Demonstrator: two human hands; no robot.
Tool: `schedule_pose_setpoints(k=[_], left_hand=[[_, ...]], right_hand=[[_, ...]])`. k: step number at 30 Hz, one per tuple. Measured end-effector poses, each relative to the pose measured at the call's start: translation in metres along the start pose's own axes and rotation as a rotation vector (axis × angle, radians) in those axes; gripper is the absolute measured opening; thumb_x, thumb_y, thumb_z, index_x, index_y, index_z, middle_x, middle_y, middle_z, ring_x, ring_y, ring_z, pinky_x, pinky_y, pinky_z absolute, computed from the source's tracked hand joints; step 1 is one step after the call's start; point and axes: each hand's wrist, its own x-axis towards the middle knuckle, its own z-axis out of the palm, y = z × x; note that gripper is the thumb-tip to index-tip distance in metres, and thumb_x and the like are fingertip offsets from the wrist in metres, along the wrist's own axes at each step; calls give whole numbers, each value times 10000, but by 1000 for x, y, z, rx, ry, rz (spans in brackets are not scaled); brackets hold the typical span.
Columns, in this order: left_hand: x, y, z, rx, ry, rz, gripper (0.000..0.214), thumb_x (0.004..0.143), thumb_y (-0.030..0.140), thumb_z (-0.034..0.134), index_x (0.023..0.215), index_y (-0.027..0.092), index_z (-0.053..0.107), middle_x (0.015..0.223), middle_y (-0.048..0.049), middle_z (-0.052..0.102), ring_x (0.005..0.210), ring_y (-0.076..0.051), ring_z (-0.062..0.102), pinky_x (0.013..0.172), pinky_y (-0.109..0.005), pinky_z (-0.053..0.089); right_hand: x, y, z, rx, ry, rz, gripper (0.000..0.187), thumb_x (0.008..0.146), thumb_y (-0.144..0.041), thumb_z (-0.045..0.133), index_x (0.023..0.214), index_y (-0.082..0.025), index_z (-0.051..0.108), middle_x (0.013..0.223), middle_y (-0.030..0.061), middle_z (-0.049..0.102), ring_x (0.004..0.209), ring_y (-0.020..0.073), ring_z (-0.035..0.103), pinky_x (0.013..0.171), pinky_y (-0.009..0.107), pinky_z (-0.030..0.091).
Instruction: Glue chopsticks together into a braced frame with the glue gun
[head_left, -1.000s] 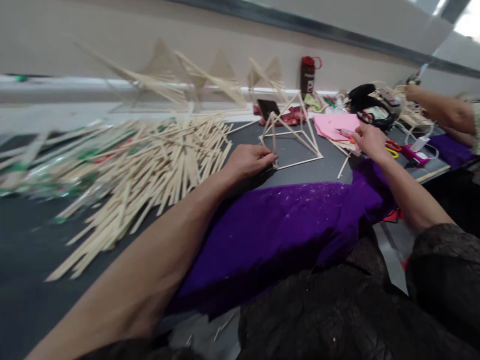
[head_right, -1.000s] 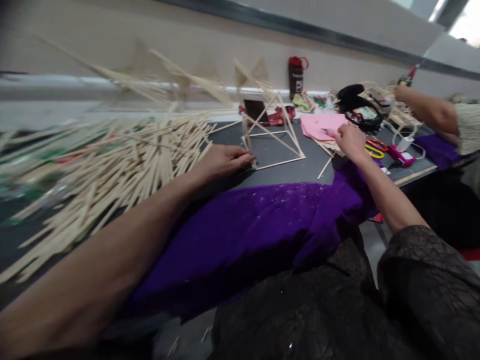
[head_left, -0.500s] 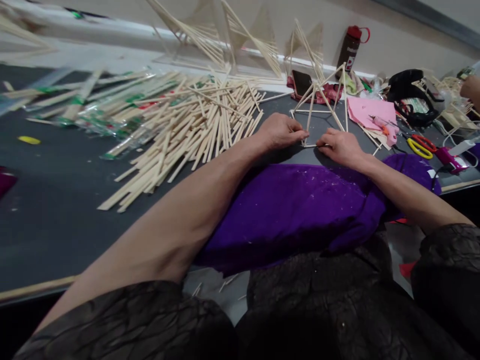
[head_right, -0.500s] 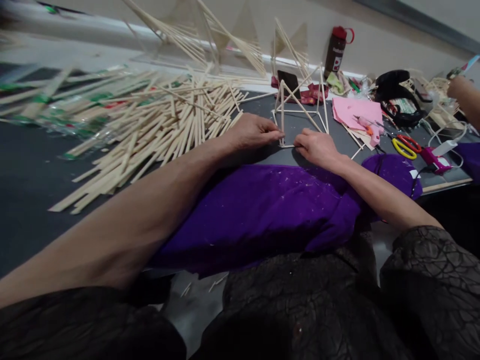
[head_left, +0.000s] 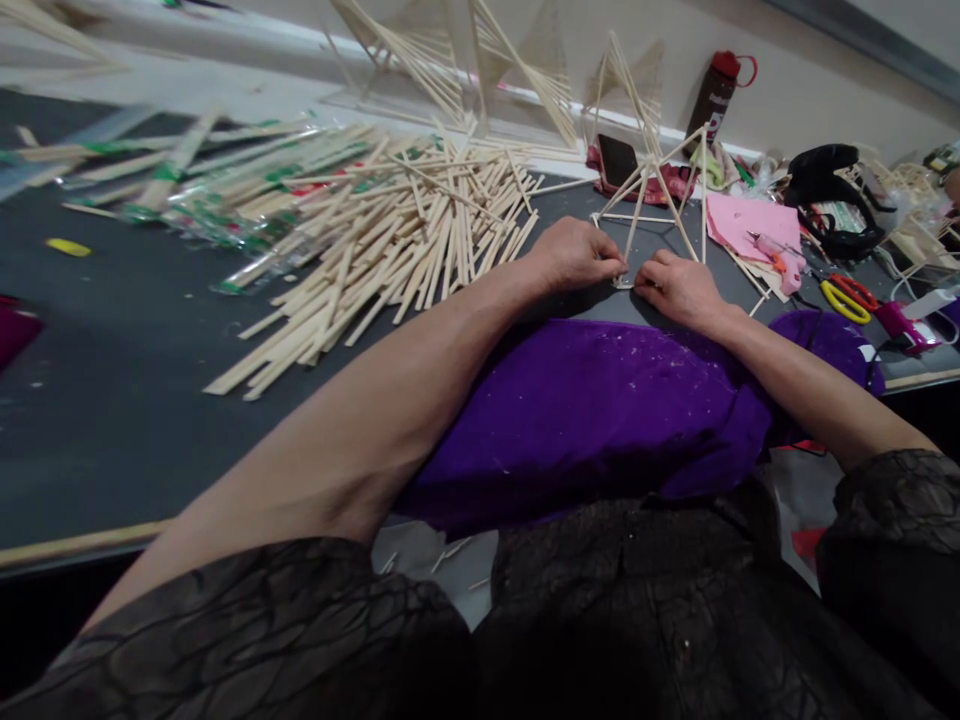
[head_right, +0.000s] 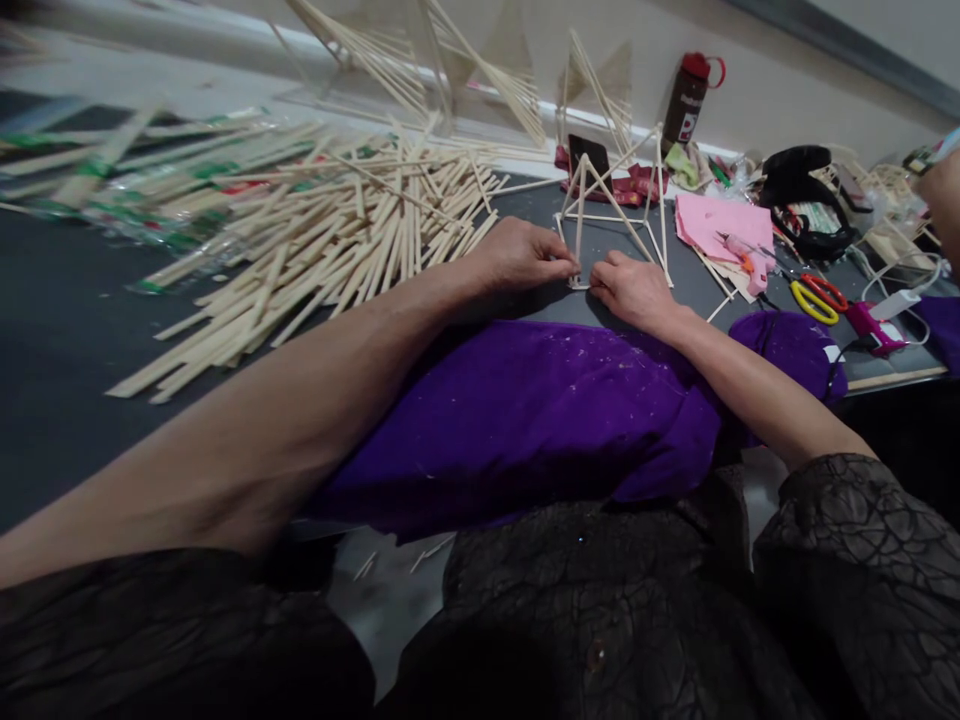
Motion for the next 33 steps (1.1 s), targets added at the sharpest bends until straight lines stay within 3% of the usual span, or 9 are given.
schedule_pose_setpoints(k=[13, 33], left_hand=[[3, -3, 1, 115, -48, 70, 269, 885, 279, 608, 954, 204, 857, 978, -73, 801, 907, -220, 694, 771, -329, 461], [0, -1, 1, 151, -88, 59, 338, 948, 321, 569, 1067, 160, 841, 1088, -94, 785, 973, -222, 679, 845, -347, 448]], right_hand=[[7, -11, -4, -80, -24, 74, 311, 1073, -276, 485, 1154, -180, 770, 1216, 112, 744, 976, 237, 667, 730, 335, 367], [9, -13, -3, -40, -36, 89, 360, 1066, -248, 439, 1129, -159, 782, 1194, 113, 756, 964, 230, 664, 702, 347, 327]])
